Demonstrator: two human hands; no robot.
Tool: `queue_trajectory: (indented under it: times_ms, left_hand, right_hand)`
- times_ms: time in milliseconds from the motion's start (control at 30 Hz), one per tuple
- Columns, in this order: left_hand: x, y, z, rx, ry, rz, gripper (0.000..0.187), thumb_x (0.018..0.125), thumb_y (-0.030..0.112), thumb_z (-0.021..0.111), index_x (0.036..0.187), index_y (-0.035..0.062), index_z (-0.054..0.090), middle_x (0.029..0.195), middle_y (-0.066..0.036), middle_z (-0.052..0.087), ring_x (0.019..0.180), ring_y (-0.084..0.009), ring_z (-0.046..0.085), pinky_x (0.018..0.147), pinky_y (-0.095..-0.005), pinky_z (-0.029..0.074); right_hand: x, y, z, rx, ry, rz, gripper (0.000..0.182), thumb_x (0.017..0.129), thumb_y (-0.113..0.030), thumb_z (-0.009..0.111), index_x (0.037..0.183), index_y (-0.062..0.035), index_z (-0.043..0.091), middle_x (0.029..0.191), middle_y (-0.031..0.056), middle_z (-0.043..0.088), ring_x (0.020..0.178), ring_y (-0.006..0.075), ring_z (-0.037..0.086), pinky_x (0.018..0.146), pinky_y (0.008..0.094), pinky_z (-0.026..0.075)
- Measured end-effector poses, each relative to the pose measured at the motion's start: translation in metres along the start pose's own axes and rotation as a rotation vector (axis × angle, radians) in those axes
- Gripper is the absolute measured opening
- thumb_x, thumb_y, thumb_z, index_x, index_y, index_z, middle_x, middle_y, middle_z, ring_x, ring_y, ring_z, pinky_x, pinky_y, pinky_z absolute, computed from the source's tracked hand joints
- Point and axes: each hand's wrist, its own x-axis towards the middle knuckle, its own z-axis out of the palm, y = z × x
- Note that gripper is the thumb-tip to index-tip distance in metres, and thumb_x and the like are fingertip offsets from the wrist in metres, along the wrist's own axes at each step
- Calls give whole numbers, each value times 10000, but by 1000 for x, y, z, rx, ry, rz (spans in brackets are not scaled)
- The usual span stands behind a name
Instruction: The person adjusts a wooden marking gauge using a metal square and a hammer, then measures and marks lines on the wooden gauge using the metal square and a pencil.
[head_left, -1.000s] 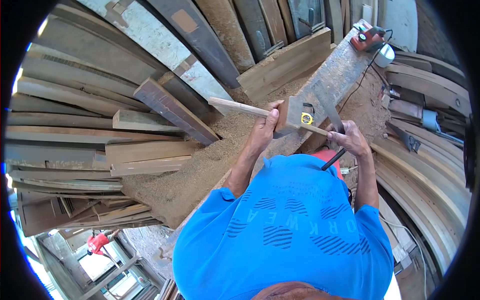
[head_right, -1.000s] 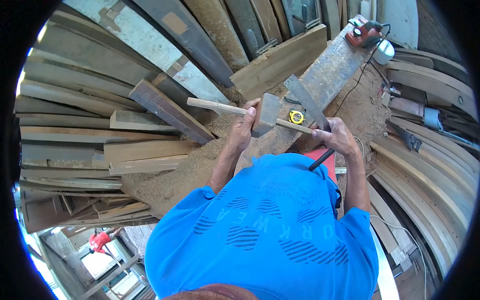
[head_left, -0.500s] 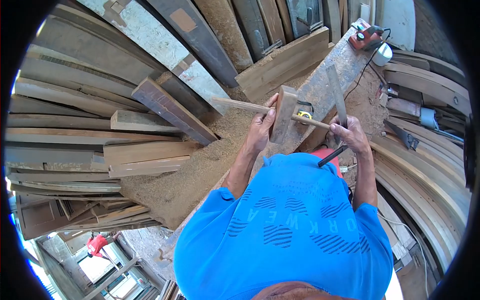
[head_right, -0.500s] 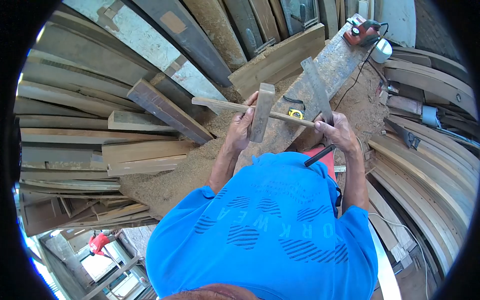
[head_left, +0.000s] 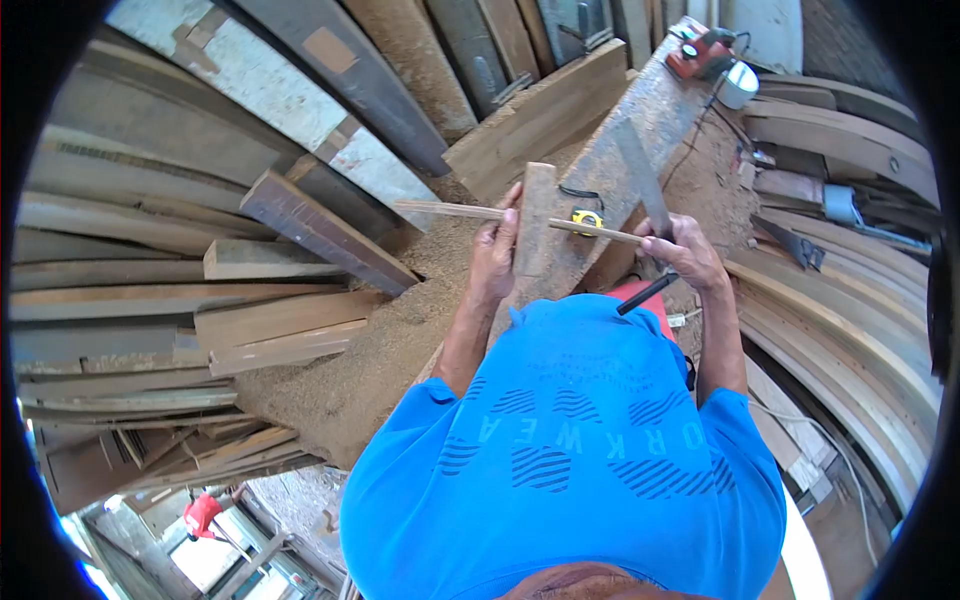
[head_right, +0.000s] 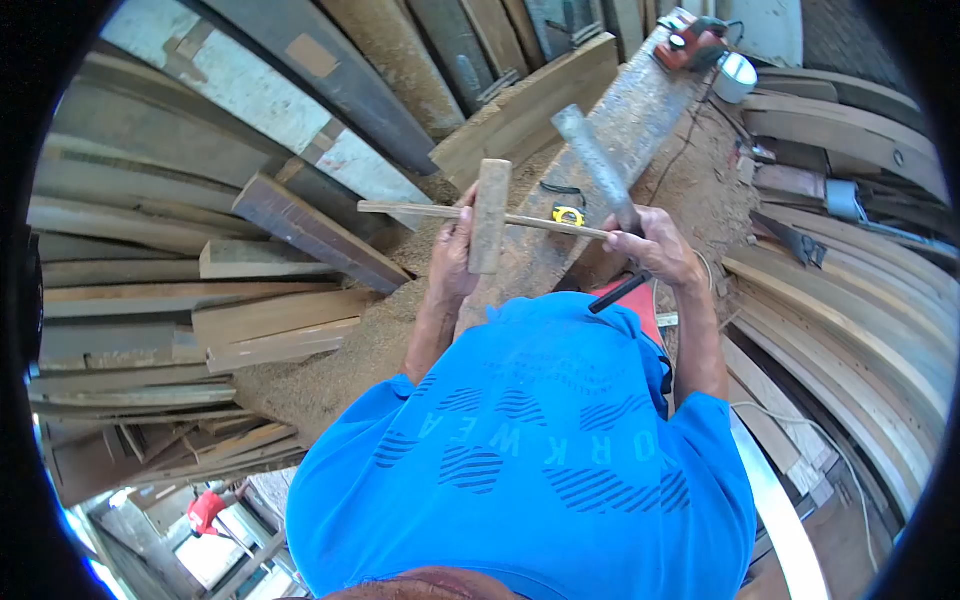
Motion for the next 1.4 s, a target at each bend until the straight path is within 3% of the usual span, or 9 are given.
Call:
queue_trajectory:
  times_ms: [100,133,233,367,467,800,1100,1200,1400]
  left_hand:
    - [2,0,0,30,9,12,494,1099,359,448,1505,79,476,1212,-52,667,916,-99,662,686,-258,582]
    - [-1,5,6,-28,28,-18,536,1096,340,468,1502,-9,448,1409,-104,582,1256,-165,564,1059,-331,465]
    - [1,2,2,-3,23,-8,508,1098,388,438,1501,82,482,1172,-63,673,896,-95,665,685,-252,581]
    - [-2,6,6,-71,17,-9,500,1101,364,434,1471,35,504,1215,-86,675,1038,-148,662,836,-317,591]
    - [0,2,-1,15,24,85,516,1088,335,489,1472,-9,486,1392,-116,605,1234,-175,597,1061,-348,479]
    - [3,5,2,-59,38,159,448,1073,305,528,1394,-5,570,1388,-129,620,1212,-189,623,1014,-340,516]
    - [12,-6,-5,-94,27,254,392,1070,286,532,1368,40,596,1394,-108,619,1285,-219,576,1126,-393,431]
    - [13,-7,-3,41,34,289,395,1107,295,443,1353,21,587,1358,-117,617,1233,-178,584,1056,-348,465]
    - [8,-7,2,3,64,272,398,1106,302,451,1349,20,592,1226,-75,667,1090,-128,625,943,-298,507]
  right_hand:
    - [0,6,-2,10,-18,1,277,883,-270,718,960,-4,702,792,7,655,721,89,548,641,282,426]
    - [0,6,-4,14,-31,13,283,892,-263,715,980,6,702,808,15,668,739,95,561,663,285,434]
    - [-3,2,-3,58,-70,29,275,911,-252,713,1002,7,698,821,21,682,760,96,576,693,280,442]
    - [-5,1,-3,79,-101,24,250,924,-260,714,983,-18,696,803,12,685,737,81,566,667,267,438]
    - [-6,-4,-1,95,-89,43,251,932,-269,697,972,-22,704,764,5,687,666,66,556,591,254,430]
    - [-2,0,-1,102,-83,64,255,951,-282,694,979,-28,702,752,16,699,646,67,569,571,254,434]
    - [-1,-10,1,136,-88,76,231,947,-293,708,886,-73,673,723,1,689,657,52,527,582,255,379]
    - [-1,-12,2,132,-77,44,228,948,-291,707,882,-77,668,718,1,684,658,53,523,580,261,378]
    - [0,-2,1,105,-81,5,268,971,-337,670,897,-83,625,709,12,673,598,61,538,528,250,407]
